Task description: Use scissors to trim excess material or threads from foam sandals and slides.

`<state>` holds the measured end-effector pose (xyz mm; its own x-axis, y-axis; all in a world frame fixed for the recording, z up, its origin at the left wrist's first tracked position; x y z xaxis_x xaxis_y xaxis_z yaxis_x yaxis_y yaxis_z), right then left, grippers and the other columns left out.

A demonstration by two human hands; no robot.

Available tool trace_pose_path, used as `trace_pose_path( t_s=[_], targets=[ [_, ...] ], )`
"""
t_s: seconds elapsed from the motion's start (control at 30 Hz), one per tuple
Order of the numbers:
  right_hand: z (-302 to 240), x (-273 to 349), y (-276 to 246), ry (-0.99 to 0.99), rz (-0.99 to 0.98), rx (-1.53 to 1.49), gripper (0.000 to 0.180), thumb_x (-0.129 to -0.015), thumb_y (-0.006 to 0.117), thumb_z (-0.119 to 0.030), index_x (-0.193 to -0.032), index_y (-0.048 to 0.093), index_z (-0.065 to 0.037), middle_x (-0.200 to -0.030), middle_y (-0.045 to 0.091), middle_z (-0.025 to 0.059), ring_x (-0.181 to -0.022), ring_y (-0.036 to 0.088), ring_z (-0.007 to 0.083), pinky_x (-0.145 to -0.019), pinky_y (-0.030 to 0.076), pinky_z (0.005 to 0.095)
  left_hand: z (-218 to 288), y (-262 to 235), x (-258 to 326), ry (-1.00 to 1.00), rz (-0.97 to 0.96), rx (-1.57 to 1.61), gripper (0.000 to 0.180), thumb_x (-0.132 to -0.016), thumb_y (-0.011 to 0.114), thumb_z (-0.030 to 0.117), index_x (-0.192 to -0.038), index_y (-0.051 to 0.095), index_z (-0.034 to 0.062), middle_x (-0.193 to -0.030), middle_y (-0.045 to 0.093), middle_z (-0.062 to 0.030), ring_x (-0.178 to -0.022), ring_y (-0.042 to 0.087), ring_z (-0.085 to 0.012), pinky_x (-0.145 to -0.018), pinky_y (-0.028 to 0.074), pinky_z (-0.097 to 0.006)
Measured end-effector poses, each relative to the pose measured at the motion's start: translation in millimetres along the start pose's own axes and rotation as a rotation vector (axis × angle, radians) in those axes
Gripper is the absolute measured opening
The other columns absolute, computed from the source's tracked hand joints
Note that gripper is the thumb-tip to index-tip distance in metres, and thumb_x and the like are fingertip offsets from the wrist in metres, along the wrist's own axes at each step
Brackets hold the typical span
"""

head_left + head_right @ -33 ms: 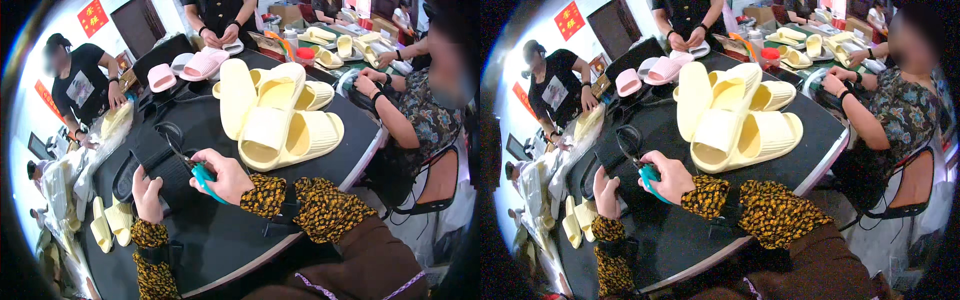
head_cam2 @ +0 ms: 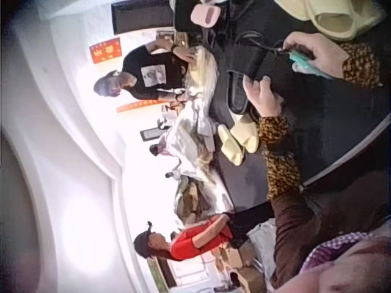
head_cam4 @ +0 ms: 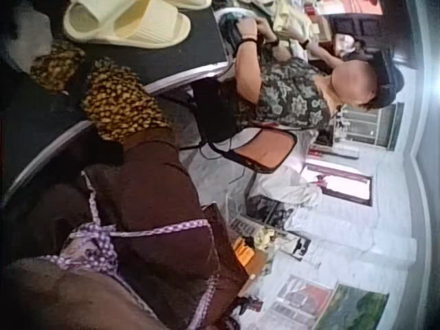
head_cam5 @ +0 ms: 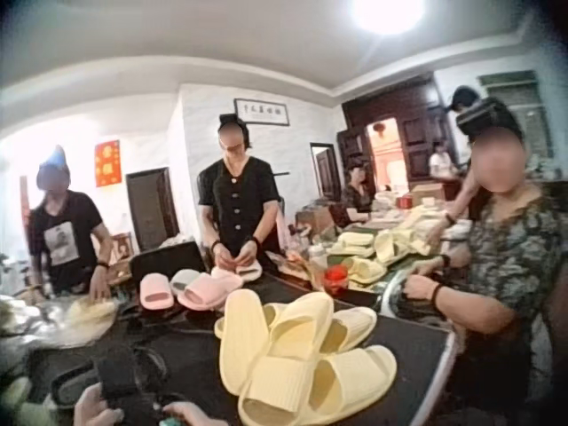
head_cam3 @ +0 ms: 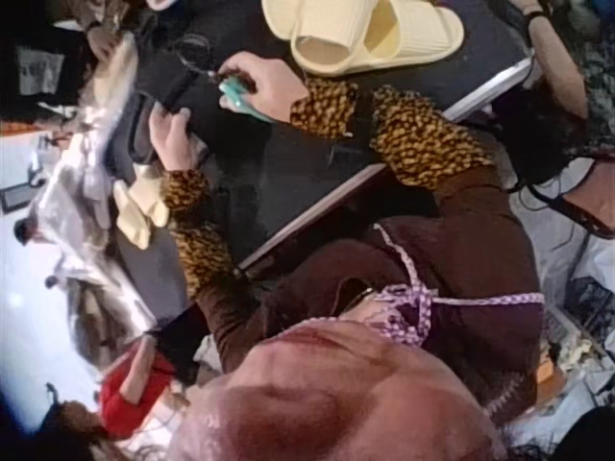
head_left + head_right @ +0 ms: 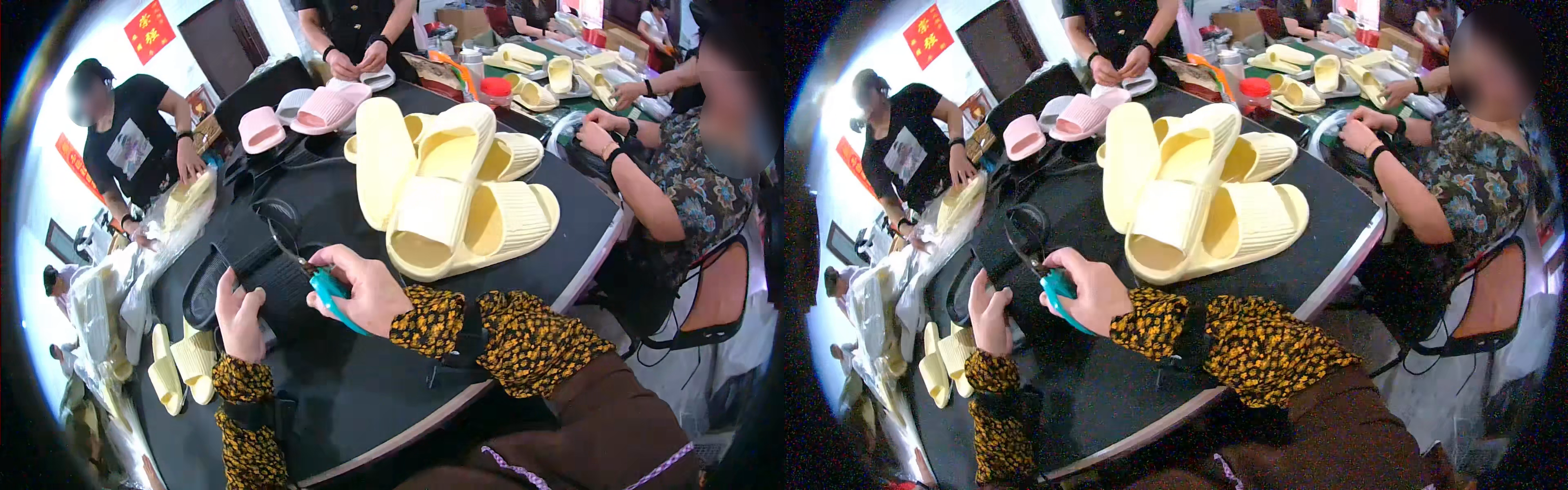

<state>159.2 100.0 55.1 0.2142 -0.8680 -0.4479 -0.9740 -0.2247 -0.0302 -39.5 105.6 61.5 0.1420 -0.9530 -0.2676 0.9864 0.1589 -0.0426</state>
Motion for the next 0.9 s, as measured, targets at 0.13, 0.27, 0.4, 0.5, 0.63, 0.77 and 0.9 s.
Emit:
trace_pose_path(
  t_s=[0.13,0.27,0.4,0.5,0.63,0.77,0.9],
  targets=[
    [0,-2,-7,0.008,0.027,-0.07,0.038,-0.077,0.069,-0.012,-0.107,0.048,-0.002,-0.075,0.057,0.0043,-0.069,0.053,0.0058,-0.063,0.044,0.0225,6,39,-27,-0.06,-0.008,0.082,0.053,-0.076,0.049,-0.004,-0.126,0.034,-0.007,-0.09,0.058,-0.0066,-0.076,0.053,-0.0107,-0.071,0.044,-0.023],
    [-18,-3,-10,-0.051,0.096,-0.162,0.04,-0.076,0.069,-0.011,-0.108,0.048,-0.002,-0.073,0.056,0.0044,-0.066,0.053,0.0063,-0.061,0.044,0.0228,14,41,-86,0.007,-0.149,0.08,0.057,-0.074,0.05,-0.005,-0.128,0.035,-0.0081,-0.085,0.054,-0.0034,-0.074,0.051,-0.0097,-0.07,0.044,-0.023],
    [-20,-2,-28,-0.045,0.237,-0.366,0.043,-0.076,0.068,-0.011,-0.111,0.047,0.0,-0.075,0.055,0.0027,-0.069,0.052,0.0057,-0.064,0.044,0.0221,29,101,-147,0.019,-0.274,0.347,0.06,-0.077,0.053,-0.004,-0.132,0.029,-0.0065,-0.098,0.056,-0.0086,-0.086,0.055,-0.0157,-0.076,0.047,-0.03],
    [-24,0,-33,0.016,0.263,-0.439,0.043,-0.076,0.068,-0.008,-0.112,0.045,0.0,-0.076,0.054,0.0016,-0.07,0.052,0.0059,-0.065,0.043,0.0216,50,164,-137,-0.018,-0.376,0.434,0.065,-0.079,0.055,0.001,-0.136,0.023,-0.0057,-0.101,0.056,-0.0111,-0.086,0.056,-0.0171,-0.075,0.047,-0.03],
    [-25,-1,-44,0.009,0.307,-0.46,0.043,-0.077,0.066,-0.003,-0.114,0.044,0.0,-0.077,0.054,0.0012,-0.07,0.051,0.0056,-0.064,0.042,0.0206,30,222,-113,0.008,-0.565,-0.032,0.066,-0.085,0.057,0.017,-0.138,0.022,-0.0002,-0.091,0.057,-0.0078,-0.072,0.055,-0.0134,-0.062,0.046,-0.027],
    [-29,-4,-29,0.042,0.259,-0.454,0.043,-0.077,0.066,-0.003,-0.114,0.044,0.0,-0.077,0.054,0.0008,-0.07,0.051,0.0054,-0.064,0.042,0.0198,25,187,-119,0.105,-0.449,-0.268,0.058,-0.087,0.055,0.021,-0.134,0.03,-0.0009,-0.077,0.058,-0.0053,-0.066,0.055,-0.0107,-0.058,0.046,-0.025],
    [-15,-4,-27,-0.045,0.261,-0.429,0.049,-0.073,0.065,0.001,-0.116,0.043,-0.004,-0.077,0.057,0.0039,-0.059,0.053,0.007,-0.053,0.043,0.02,16,148,-106,0.044,-0.344,-0.155,0.043,-0.085,0.057,0.017,-0.12,0.045,-0.0055,-0.082,0.06,-0.0092,-0.07,0.056,-0.0128,-0.062,0.048,-0.026]
  ],
)
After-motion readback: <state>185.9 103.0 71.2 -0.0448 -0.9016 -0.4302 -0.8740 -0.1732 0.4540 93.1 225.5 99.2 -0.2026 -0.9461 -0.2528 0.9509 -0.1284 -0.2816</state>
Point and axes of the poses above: each hand's wrist, its own x-axis away from the middle knuckle, its own y-axis out of the palm, z = x × y, the point moved 8 cm from there along -x, towards the middle knuckle
